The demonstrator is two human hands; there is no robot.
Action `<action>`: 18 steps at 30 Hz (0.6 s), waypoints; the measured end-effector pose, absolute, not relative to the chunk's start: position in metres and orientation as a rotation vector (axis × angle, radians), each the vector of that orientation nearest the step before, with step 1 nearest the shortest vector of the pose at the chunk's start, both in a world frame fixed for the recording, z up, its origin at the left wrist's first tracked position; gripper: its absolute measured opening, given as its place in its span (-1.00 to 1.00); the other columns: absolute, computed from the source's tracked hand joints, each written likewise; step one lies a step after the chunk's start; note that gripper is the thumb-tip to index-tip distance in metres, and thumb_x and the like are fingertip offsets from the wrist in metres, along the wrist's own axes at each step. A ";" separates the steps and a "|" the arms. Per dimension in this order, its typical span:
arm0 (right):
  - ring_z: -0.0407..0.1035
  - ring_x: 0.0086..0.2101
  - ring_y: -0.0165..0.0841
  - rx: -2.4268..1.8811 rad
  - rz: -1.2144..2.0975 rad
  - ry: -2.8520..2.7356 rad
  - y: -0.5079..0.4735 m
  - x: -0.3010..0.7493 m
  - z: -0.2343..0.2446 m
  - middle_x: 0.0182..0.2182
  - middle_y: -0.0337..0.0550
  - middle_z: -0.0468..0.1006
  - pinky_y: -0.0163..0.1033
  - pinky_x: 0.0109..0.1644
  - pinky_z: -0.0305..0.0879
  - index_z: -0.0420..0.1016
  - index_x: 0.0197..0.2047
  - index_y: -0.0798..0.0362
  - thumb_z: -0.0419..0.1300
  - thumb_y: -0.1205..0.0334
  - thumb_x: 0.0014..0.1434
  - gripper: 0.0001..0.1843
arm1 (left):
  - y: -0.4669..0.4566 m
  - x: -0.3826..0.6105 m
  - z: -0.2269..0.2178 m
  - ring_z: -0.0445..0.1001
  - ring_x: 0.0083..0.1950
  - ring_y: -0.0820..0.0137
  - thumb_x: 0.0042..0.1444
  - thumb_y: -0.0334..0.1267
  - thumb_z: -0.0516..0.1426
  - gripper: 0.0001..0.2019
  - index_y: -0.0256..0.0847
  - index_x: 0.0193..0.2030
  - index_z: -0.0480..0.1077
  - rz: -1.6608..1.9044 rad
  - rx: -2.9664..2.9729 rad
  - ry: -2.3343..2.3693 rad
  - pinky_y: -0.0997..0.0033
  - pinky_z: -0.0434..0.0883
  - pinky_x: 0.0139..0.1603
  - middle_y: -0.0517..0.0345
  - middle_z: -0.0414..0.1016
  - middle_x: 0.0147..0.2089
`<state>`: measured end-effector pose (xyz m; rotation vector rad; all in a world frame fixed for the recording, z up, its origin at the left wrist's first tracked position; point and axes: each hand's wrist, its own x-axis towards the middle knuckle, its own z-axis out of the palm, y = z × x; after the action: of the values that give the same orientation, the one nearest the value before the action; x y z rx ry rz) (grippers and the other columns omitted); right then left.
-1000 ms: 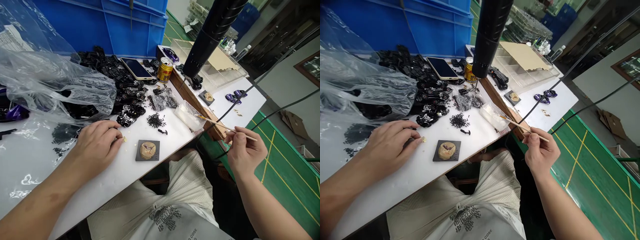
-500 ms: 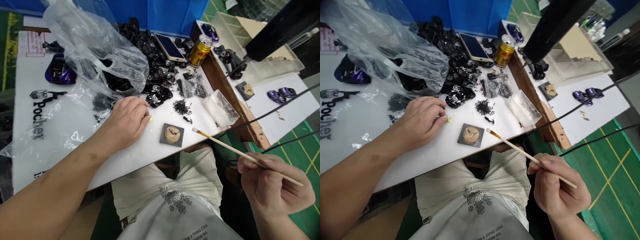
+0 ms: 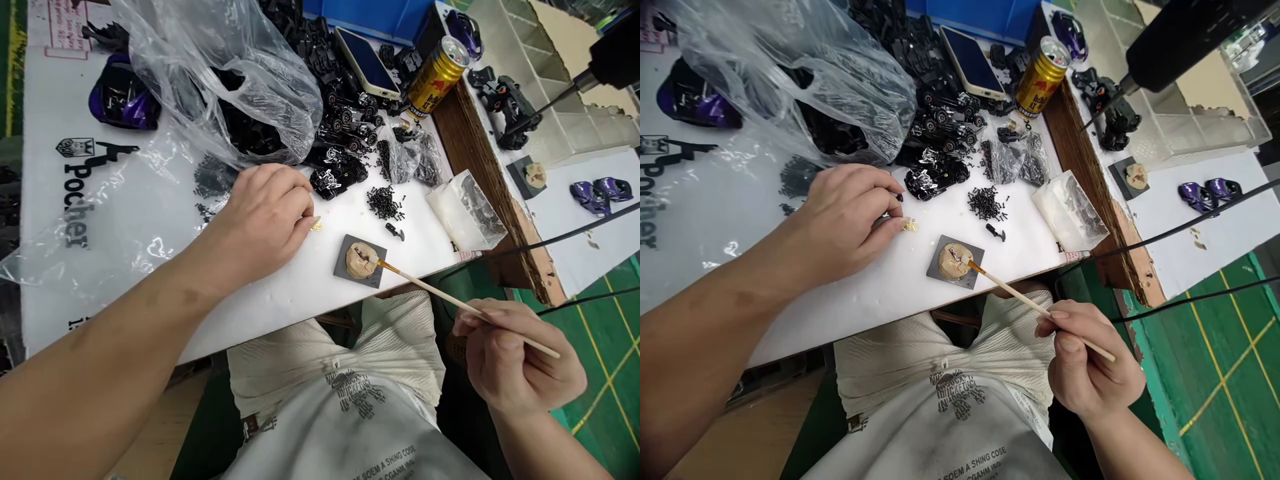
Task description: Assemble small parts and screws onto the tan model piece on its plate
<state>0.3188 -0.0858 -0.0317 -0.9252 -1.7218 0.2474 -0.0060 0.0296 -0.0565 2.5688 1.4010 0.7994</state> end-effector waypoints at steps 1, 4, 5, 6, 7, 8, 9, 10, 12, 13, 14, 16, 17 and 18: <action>0.56 -0.39 -0.25 -0.927 0.242 -1.722 -0.085 0.318 -0.032 -0.29 -0.07 0.64 -0.15 -0.49 0.44 0.67 0.06 0.12 0.24 0.48 0.32 -0.70 | 0.030 -0.006 -0.056 0.42 0.26 -0.02 0.39 -0.24 0.02 -0.83 -0.14 -0.26 0.33 0.794 2.570 1.402 -0.20 0.34 0.33 -0.02 0.50 0.10; 0.55 -0.40 -0.25 -0.954 0.256 -1.720 -0.084 0.317 -0.033 -0.30 -0.08 0.64 -0.16 -0.49 0.44 0.67 0.05 0.10 0.25 0.46 0.31 -0.71 | 0.029 -0.006 -0.055 0.42 0.25 -0.01 0.40 -0.23 0.02 -0.81 -0.16 -0.27 0.32 0.781 2.553 1.399 -0.19 0.33 0.33 -0.01 0.50 0.09; 0.55 -0.40 -0.25 -0.965 0.264 -1.716 -0.085 0.317 -0.033 -0.30 -0.09 0.64 -0.16 -0.49 0.44 0.67 0.05 0.09 0.25 0.46 0.31 -0.71 | 0.029 -0.006 -0.054 0.42 0.25 -0.01 0.39 -0.22 0.03 -0.81 -0.16 -0.28 0.33 0.782 2.540 1.398 -0.19 0.33 0.34 -0.01 0.50 0.09; 0.55 -0.41 -0.26 -0.975 0.269 -1.713 -0.085 0.317 -0.034 -0.30 -0.10 0.64 -0.16 -0.49 0.44 0.67 0.05 0.08 0.25 0.46 0.31 -0.71 | 0.029 -0.005 -0.054 0.42 0.26 -0.01 0.39 -0.22 0.03 -0.81 -0.15 -0.28 0.34 0.784 2.525 1.395 -0.19 0.32 0.35 -0.01 0.50 0.09; 0.55 -0.41 -0.26 -0.982 0.271 -1.713 -0.085 0.318 -0.034 -0.30 -0.11 0.64 -0.15 -0.49 0.45 0.67 0.05 0.07 0.25 0.45 0.31 -0.71 | 0.029 -0.005 -0.053 0.42 0.26 -0.03 0.38 -0.21 0.04 -0.81 -0.14 -0.28 0.36 0.788 2.511 1.392 -0.19 0.30 0.37 -0.01 0.50 0.09; 0.54 -0.41 -0.26 -0.988 0.272 -1.717 -0.085 0.318 -0.034 -0.31 -0.12 0.64 -0.15 -0.49 0.45 0.66 0.06 0.06 0.25 0.44 0.32 -0.71 | 0.029 -0.005 -0.053 0.41 0.27 -0.04 0.37 -0.20 0.04 -0.81 -0.13 -0.28 0.37 0.790 2.500 1.387 -0.20 0.29 0.37 -0.01 0.51 0.09; 0.54 -0.41 -0.26 -0.992 0.270 -1.721 -0.085 0.318 -0.034 -0.31 -0.12 0.64 -0.14 -0.49 0.44 0.66 0.06 0.05 0.25 0.43 0.32 -0.71 | 0.029 -0.005 -0.052 0.40 0.28 -0.05 0.37 -0.20 0.04 -0.80 -0.12 -0.28 0.39 0.785 2.492 1.384 -0.22 0.28 0.38 -0.02 0.51 0.10; 0.54 -0.41 -0.26 -0.997 0.267 -1.724 -0.085 0.318 -0.034 -0.31 -0.13 0.63 -0.14 -0.49 0.44 0.66 0.07 0.05 0.26 0.42 0.33 -0.72 | 0.029 -0.005 -0.052 0.40 0.29 -0.06 0.37 -0.20 0.04 -0.80 -0.11 -0.28 0.41 0.775 2.487 1.383 -0.23 0.27 0.39 -0.02 0.51 0.10; 0.55 -0.41 -0.26 -1.005 0.250 -1.720 -0.084 0.319 -0.033 -0.31 -0.14 0.64 -0.14 -0.48 0.44 0.66 0.07 0.02 0.27 0.39 0.34 -0.73 | 0.029 -0.004 -0.051 0.39 0.29 -0.08 0.36 -0.21 0.04 -0.79 -0.09 -0.29 0.43 0.769 2.475 1.383 -0.26 0.27 0.38 -0.02 0.52 0.10; 0.54 -0.41 -0.26 -1.001 0.235 -1.719 -0.084 0.319 -0.032 -0.32 -0.15 0.64 -0.14 -0.48 0.45 0.67 0.06 0.01 0.27 0.37 0.34 -0.73 | 0.029 -0.004 -0.050 0.39 0.29 -0.08 0.36 -0.21 0.03 -0.78 -0.09 -0.30 0.43 0.771 2.466 1.384 -0.27 0.27 0.38 -0.02 0.52 0.10; 0.54 -0.41 -0.27 -0.990 0.219 -1.720 -0.084 0.319 -0.031 -0.32 -0.16 0.65 -0.14 -0.48 0.45 0.67 0.06 0.00 0.27 0.37 0.35 -0.74 | 0.029 -0.004 -0.050 0.39 0.28 -0.08 0.36 -0.21 0.03 -0.77 -0.09 -0.31 0.44 0.774 2.459 1.382 -0.28 0.26 0.37 -0.03 0.52 0.10; 0.54 -0.40 -0.28 -0.957 0.211 -1.741 -0.084 0.320 -0.031 -0.33 -0.18 0.65 -0.14 -0.48 0.45 0.66 0.08 0.00 0.27 0.37 0.34 -0.72 | 0.028 -0.004 -0.050 0.40 0.28 -0.09 0.37 -0.22 0.01 -0.75 -0.10 -0.32 0.44 0.774 2.465 1.380 -0.29 0.26 0.36 -0.04 0.52 0.10; 0.54 -0.41 -0.29 -0.962 0.221 -1.745 -0.085 0.321 -0.031 -0.34 -0.19 0.64 -0.14 -0.48 0.46 0.66 0.08 -0.01 0.27 0.36 0.34 -0.72 | 0.028 -0.004 -0.050 0.40 0.28 -0.08 0.37 -0.22 0.01 -0.74 -0.10 -0.32 0.43 0.770 2.476 1.380 -0.28 0.27 0.36 -0.04 0.52 0.11; 0.54 -0.41 -0.30 -0.992 0.240 -1.737 -0.086 0.323 -0.032 -0.34 -0.21 0.64 -0.14 -0.47 0.47 0.67 0.08 -0.05 0.27 0.33 0.34 -0.73 | 0.028 -0.004 -0.050 0.40 0.28 -0.08 0.38 -0.22 0.00 -0.74 -0.10 -0.33 0.42 0.764 2.490 1.384 -0.27 0.27 0.36 -0.04 0.51 0.11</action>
<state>0.3225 -0.0860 -0.0318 -0.9920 -1.7371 0.2404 -0.0038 0.0283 -0.0501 2.4897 1.3837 0.7635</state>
